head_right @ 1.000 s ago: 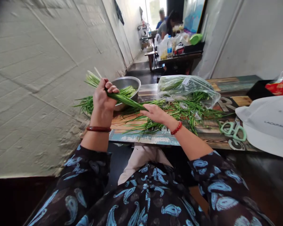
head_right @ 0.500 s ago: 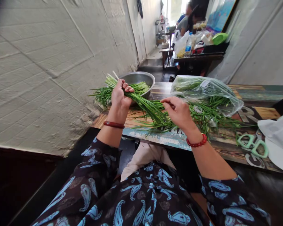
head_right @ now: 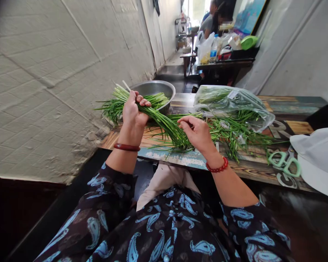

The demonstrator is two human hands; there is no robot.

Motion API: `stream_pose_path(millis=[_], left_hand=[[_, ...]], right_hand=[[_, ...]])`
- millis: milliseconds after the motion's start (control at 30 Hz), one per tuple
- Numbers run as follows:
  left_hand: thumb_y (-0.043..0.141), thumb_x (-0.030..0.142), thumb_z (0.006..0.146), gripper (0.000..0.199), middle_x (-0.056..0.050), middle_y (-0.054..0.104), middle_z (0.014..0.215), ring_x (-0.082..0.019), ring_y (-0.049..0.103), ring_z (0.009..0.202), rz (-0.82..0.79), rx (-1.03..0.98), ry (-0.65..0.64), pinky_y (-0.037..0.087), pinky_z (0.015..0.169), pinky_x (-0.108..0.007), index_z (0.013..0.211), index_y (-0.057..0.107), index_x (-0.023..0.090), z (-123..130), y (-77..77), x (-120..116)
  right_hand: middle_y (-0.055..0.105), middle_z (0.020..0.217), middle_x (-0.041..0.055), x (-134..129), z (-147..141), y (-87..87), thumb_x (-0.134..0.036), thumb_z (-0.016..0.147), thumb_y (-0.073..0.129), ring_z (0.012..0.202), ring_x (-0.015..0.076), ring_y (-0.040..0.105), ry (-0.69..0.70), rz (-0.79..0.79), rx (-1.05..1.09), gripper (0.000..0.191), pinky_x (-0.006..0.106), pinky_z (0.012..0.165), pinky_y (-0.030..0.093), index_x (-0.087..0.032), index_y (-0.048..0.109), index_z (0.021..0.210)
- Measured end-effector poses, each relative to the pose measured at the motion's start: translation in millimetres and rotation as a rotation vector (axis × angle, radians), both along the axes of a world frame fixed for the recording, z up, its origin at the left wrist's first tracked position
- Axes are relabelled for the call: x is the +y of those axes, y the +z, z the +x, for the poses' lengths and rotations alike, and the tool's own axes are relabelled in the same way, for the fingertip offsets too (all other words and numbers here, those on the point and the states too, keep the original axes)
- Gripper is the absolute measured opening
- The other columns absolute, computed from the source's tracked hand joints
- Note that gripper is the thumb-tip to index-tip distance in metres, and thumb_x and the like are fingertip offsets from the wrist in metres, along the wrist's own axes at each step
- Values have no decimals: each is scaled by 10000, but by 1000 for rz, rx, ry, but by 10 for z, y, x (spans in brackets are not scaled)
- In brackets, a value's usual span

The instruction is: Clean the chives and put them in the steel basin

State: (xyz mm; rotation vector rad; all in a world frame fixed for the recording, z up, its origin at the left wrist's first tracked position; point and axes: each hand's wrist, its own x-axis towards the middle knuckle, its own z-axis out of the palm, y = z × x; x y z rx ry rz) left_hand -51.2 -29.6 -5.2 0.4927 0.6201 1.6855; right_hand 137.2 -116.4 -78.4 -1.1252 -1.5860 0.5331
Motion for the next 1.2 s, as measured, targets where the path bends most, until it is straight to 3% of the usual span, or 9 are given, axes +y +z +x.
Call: stream_pose_path(millis=[133,233,433,567,667,767,933,1100,1200], left_hand=[[560,313,985,283,88,399,491,-42,380,379,2,-4,-18,379,462,-178,728,509,203,66,0,-43],[558,319,985,283,91,391,489,-42,379,378,6,-9,-30,376,455,-178,733,515,198,121,0,-74],[611,376,950,301,89,384,492,-44,375,378,-1,20,-21,367,442,-183,721,522,202,134,-25,-94],[585,361,966,288,77,384,481,-55,380,387,-4,51,25,365,447,-186,717,533,225,6,-31,-44],[537,341,991,298,69,395,473,-60,385,390,6,50,58,371,455,-188,713,533,235,-130,-18,17],[469,304,1020,327,67,398,469,-60,375,385,12,27,77,377,462,-184,705,515,233,-247,7,59],[484,324,1014,354,70,381,465,-64,368,376,5,40,93,383,464,-186,673,476,230,-358,61,65],[506,339,1002,338,72,368,464,-66,370,375,18,49,76,390,451,-181,681,479,235,-374,109,23],[501,319,1003,313,67,379,464,-70,384,376,40,22,44,394,444,-186,699,499,244,-374,131,0]], right_hand=[[756,924,51,-47,-104,35,-301,920,566,825,196,686,13,120,-216,179,340,779,532,-222,725,941],[739,896,56,-16,-213,10,-325,913,595,796,204,670,-43,131,-341,173,339,753,519,-217,717,970],[747,1024,56,71,-316,-97,-177,934,451,956,222,680,-68,196,-401,271,343,856,512,-240,703,1011],[743,957,66,121,-129,-202,-115,891,442,922,232,666,-125,128,-512,311,345,844,499,-233,725,944],[741,1075,96,166,119,-301,-185,941,446,987,259,653,-196,63,-577,310,388,887,493,-208,719,1088],[720,1134,142,179,280,-396,-256,952,486,1036,300,631,-260,15,-677,290,458,925,479,-176,743,1058],[736,1105,109,173,215,-482,-290,975,447,1049,247,661,-66,35,-460,321,417,980,500,-190,750,1009],[736,1125,115,271,114,-381,-430,982,453,1031,221,689,-139,-9,23,372,392,923,543,-179,677,1143],[730,1145,102,291,94,-284,-554,997,375,980,181,706,-61,-62,248,486,330,823,571,-202,628,1217]])
